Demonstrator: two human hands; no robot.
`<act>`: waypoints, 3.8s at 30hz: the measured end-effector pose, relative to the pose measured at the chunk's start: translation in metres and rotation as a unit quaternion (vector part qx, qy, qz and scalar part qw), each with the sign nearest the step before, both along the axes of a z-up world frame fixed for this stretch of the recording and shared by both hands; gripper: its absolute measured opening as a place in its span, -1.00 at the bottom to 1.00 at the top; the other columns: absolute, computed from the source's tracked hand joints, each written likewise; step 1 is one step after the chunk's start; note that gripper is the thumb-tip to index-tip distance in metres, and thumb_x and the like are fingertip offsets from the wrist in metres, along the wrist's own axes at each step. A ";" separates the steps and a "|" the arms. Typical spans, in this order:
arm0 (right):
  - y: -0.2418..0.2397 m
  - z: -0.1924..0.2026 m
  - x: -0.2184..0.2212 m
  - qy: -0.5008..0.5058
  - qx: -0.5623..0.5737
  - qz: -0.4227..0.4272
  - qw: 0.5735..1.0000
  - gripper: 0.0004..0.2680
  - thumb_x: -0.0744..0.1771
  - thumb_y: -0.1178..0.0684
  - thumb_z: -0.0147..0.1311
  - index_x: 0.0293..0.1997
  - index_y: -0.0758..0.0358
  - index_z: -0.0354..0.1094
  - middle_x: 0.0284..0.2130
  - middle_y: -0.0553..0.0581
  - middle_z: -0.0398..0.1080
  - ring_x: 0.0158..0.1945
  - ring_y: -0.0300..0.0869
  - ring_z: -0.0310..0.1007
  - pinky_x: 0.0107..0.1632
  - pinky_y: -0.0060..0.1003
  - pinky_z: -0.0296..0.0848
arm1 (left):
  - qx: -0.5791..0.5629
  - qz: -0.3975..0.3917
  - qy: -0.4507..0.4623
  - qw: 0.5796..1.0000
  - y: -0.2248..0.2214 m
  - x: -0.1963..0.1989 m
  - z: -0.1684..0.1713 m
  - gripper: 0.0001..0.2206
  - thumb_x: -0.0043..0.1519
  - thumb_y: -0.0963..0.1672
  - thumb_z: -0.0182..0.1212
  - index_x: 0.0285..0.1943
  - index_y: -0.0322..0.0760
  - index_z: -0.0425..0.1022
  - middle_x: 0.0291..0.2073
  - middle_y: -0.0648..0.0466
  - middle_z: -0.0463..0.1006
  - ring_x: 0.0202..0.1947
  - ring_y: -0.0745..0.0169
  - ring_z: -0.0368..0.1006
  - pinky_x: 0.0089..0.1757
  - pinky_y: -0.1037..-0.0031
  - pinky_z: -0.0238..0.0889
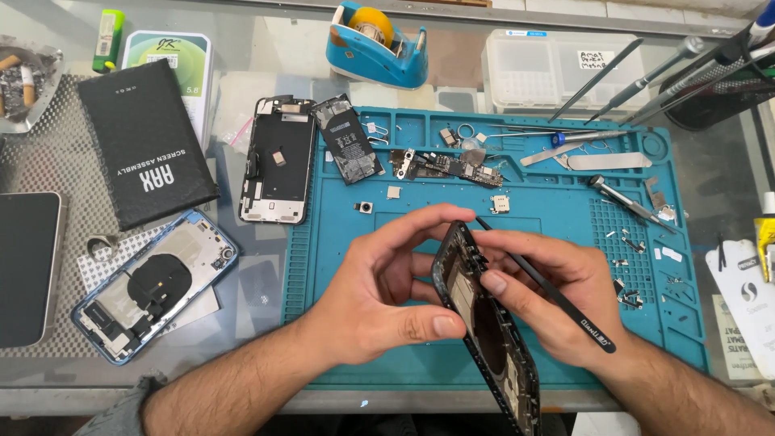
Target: Repairing a smartphone by manipulating internal components with precision tools on a repair bench.
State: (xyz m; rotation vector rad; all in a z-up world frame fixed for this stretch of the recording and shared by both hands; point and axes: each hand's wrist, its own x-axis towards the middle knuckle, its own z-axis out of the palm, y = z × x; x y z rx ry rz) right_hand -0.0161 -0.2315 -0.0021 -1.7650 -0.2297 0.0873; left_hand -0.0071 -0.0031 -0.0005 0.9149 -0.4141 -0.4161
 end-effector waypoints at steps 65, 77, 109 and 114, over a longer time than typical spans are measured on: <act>0.008 -0.003 0.012 -0.196 0.013 -0.021 0.980 -0.67 0.46 0.01 -0.22 0.25 0.55 0.20 -0.12 0.46 0.47 -0.25 0.10 0.60 -0.20 -0.19 0.68 | -0.079 -0.043 0.119 0.989 -0.001 0.022 -0.021 -0.32 0.29 0.05 -0.07 0.59 -0.35 0.10 0.01 -0.15 0.45 -0.08 -0.01 0.50 -0.08 0.17 0.48; 0.006 -0.012 0.022 -0.204 -0.018 0.000 0.979 -0.84 0.43 0.08 -0.03 -0.10 0.39 0.42 -0.21 0.28 0.50 -0.20 0.01 0.64 -0.05 -0.24 0.69 | 0.038 -0.060 0.085 0.994 -0.004 0.030 -0.020 -0.31 0.34 0.14 -0.23 0.57 -0.32 0.15 -0.24 -0.24 0.62 -0.16 -0.01 0.59 -0.06 0.23 0.54; 0.034 0.001 0.011 -0.410 -0.199 0.032 0.889 -0.91 0.30 0.30 0.23 -0.15 0.45 0.48 -0.21 0.31 0.56 -0.16 0.02 0.67 0.01 -0.23 0.67 | 0.106 0.140 0.227 0.958 -0.017 0.015 -0.014 -0.51 0.33 0.09 -0.38 0.06 -0.22 0.42 -0.23 -0.08 0.62 -0.22 0.13 0.54 -0.12 0.32 0.44; 0.035 0.001 0.008 -0.414 -0.227 0.028 0.881 -0.90 0.29 0.30 0.25 -0.16 0.48 0.50 -0.21 0.32 0.57 -0.16 0.01 0.67 0.02 -0.21 0.67 | 0.110 0.143 0.216 0.960 -0.016 0.015 -0.016 -0.52 0.32 0.06 -0.42 0.05 -0.21 0.42 -0.22 -0.11 0.63 -0.21 0.11 0.56 -0.10 0.31 0.45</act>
